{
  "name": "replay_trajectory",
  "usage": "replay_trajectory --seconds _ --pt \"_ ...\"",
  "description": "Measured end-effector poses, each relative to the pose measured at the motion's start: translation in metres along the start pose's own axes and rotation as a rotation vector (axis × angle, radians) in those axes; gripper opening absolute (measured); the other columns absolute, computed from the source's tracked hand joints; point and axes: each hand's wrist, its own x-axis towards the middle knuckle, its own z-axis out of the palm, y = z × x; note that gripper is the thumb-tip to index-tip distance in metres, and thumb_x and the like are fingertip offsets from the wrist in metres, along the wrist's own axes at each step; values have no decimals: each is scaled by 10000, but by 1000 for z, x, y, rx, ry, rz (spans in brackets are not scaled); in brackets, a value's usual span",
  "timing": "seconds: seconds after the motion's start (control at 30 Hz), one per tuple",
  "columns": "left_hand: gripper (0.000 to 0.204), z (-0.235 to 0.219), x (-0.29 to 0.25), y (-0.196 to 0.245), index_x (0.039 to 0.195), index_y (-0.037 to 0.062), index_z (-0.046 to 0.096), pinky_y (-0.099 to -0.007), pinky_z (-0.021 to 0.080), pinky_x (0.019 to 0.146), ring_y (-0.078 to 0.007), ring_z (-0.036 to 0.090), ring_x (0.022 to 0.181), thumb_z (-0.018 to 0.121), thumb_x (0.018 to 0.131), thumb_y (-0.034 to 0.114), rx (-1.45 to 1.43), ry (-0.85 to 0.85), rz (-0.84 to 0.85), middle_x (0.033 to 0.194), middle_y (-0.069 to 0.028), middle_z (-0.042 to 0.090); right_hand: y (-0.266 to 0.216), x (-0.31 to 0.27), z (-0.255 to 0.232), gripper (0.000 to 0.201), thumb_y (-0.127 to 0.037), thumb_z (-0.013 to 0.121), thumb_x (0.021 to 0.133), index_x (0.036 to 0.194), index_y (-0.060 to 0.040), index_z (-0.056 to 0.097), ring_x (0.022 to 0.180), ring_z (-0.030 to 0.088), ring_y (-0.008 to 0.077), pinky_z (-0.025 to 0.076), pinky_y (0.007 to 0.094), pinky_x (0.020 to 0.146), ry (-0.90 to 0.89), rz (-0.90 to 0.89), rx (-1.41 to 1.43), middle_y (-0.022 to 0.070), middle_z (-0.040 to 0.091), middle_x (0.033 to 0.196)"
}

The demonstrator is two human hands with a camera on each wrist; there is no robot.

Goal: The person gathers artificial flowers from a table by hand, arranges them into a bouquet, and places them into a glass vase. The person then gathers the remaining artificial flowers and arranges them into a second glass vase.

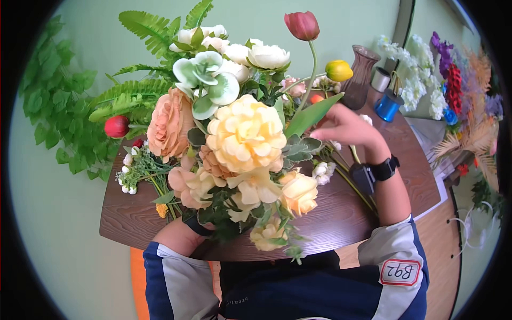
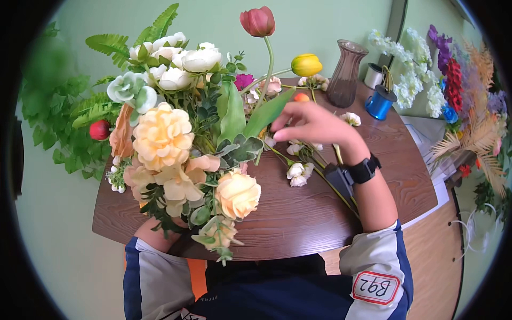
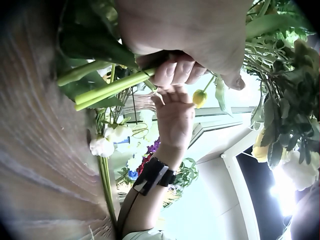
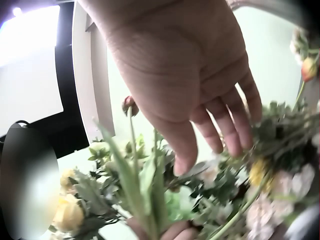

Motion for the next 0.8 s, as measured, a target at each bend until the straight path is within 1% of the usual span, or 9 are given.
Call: replay_trajectory --seconds 0.07,0.1,0.3,0.33,0.4,0.47,0.5,0.63,0.8 --pt "628 2 38 10 722 101 363 -214 225 437 -69 248 447 331 691 727 9 0 3 550 38 302 -20 1 21 254 -163 666 786 987 -30 586 816 571 102 449 246 727 3 -159 100 35 622 906" --pt "630 2 23 5 720 102 362 -214 223 435 -68 246 444 329 690 730 12 1 2 547 38 301 -27 1 29 233 -145 651 798 990 -32 584 801 562 86 441 232 713 12 -220 141 27 619 901" --pt "642 5 40 10 703 105 358 -210 213 421 -64 234 427 322 683 746 21 5 -7 529 43 291 -39 0 56 201 -78 605 819 1004 -8 572 756 531 33 421 200 651 193 -152 312 4 616 872" --pt "644 5 20 12 700 105 358 -210 212 418 -63 232 425 321 682 748 21 9 -8 526 44 290 -40 -1 59 201 -78 605 819 1004 -8 572 756 531 33 421 200 651 189 -149 317 4 616 872" --pt "648 5 35 9 694 107 356 -209 208 414 -62 228 419 318 679 754 23 25 -4 520 46 287 -43 -1 63 191 -86 603 828 997 -3 573 722 520 33 419 197 634 243 -232 302 -3 609 847" --pt "653 3 42 16 689 108 355 -208 205 409 -60 224 413 316 677 759 34 35 8 514 48 283 -43 0 64 185 -93 605 830 989 -3 578 707 514 34 416 197 625 225 -213 358 -2 607 844" --pt "655 15 33 -3 686 108 354 -207 203 407 -60 222 411 315 675 762 39 37 13 511 48 282 -44 -1 63 179 -100 607 833 981 -3 583 693 507 36 412 196 615 217 -188 407 -1 604 842" --pt "663 5 18 10 675 110 352 -205 197 398 -57 214 400 310 670 772 42 36 17 499 52 276 -52 -6 56 152 -118 623 827 924 -2 609 625 487 31 391 195 546 245 -144 313 -18 591 760" --pt "674 6 62 25 661 113 349 -202 188 386 -53 204 386 303 664 785 57 26 21 484 56 268 -63 -16 38 155 -116 631 817 927 -9 610 657 552 52 439 190 560 328 -137 332 9 619 795"
